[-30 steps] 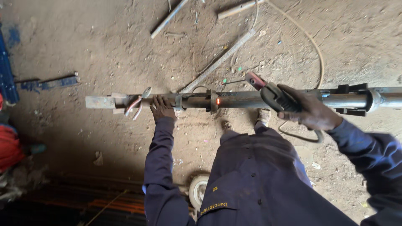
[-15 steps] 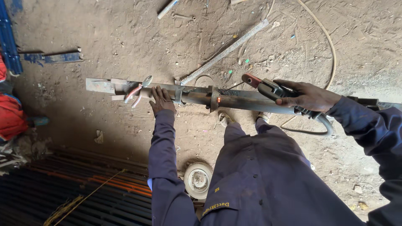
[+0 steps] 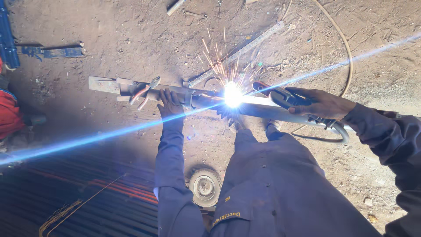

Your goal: The person welds multiple joints on a long metal pipe assembly using a handheld welding torch. They repeatedly reposition the pipe, insert new welding rods, and apply welds at several connection points along the pipe's length.

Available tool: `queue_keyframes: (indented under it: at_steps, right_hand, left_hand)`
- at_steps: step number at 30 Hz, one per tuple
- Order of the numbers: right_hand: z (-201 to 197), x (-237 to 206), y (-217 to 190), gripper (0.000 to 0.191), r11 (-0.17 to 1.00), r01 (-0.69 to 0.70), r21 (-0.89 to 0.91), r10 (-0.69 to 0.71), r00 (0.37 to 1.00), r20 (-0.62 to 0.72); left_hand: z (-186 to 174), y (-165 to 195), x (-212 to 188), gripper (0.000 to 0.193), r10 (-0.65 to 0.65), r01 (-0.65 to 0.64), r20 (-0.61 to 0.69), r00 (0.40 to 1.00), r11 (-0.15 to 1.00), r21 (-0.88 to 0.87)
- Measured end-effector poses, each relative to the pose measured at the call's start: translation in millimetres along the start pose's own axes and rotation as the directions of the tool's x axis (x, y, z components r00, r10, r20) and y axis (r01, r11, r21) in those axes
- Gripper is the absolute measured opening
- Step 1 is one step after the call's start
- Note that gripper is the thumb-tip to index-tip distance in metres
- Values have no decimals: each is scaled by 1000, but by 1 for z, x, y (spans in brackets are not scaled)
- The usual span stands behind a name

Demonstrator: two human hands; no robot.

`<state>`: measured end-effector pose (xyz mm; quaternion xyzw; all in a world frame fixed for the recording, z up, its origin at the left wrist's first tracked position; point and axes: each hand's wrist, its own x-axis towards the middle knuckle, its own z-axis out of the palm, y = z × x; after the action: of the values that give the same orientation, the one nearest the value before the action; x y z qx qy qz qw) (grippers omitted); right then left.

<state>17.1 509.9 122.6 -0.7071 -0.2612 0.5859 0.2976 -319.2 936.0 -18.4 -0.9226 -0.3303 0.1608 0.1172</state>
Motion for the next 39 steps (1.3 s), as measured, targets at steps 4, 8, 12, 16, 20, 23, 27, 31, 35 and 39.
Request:
queue_keyframes:
  at_steps: [4, 8, 12, 16, 20, 23, 27, 31, 35, 39]
  right_hand:
    - [0, 4, -8, 95, 996, -92, 14, 91, 995, 31]
    - [0, 2, -9, 97, 996, -93, -13, 93, 995, 21]
    - [0, 2, -9, 99, 997, -75, -13, 75, 997, 22]
    - [0, 2, -13, 101, 993, -114, -28, 115, 993, 27]
    - [0, 0, -13, 100, 991, -127, -34, 127, 992, 16]
    - [0, 0, -9, 100, 991, -136, -15, 136, 990, 19]
    - [-4, 1, -7, 98, 998, 47, -47, -46, 998, 32]
    - [-5, -2, -10, 100, 995, -98, -27, 99, 995, 27]
    - [1, -6, -6, 102, 988, -149, 28, 149, 989, 21]
    - [13, -6, 1, 91, 993, 105, -44, -107, 994, -32]
  left_hand:
    - [1, -1, 0, 58, 32, -32, -44, 999, 999, -6]
    - [0, 1, -2, 56, 27, -26, -78, 997, 1000, 7]
    - [1, 2, -3, 60, 35, -35, -71, 997, 999, -7]
    - [5, 1, -1, 57, 29, -30, -97, 995, 999, -12]
    - [6, 2, 0, 55, 26, -28, -95, 995, 999, -19]
    - [2, 3, -1, 59, 13, -15, -43, 999, 999, -45]
    - [-7, 6, 1, 66, 22, -23, -27, 999, 999, -29]
    - [-10, 7, 4, 64, 11, -11, -1, 1000, 1000, -6]
    - [-2, 7, -1, 68, 6, -6, 8, 1000, 1000, -22]
    - [7, 9, -4, 74, 104, -60, -298, 949, 986, 154]
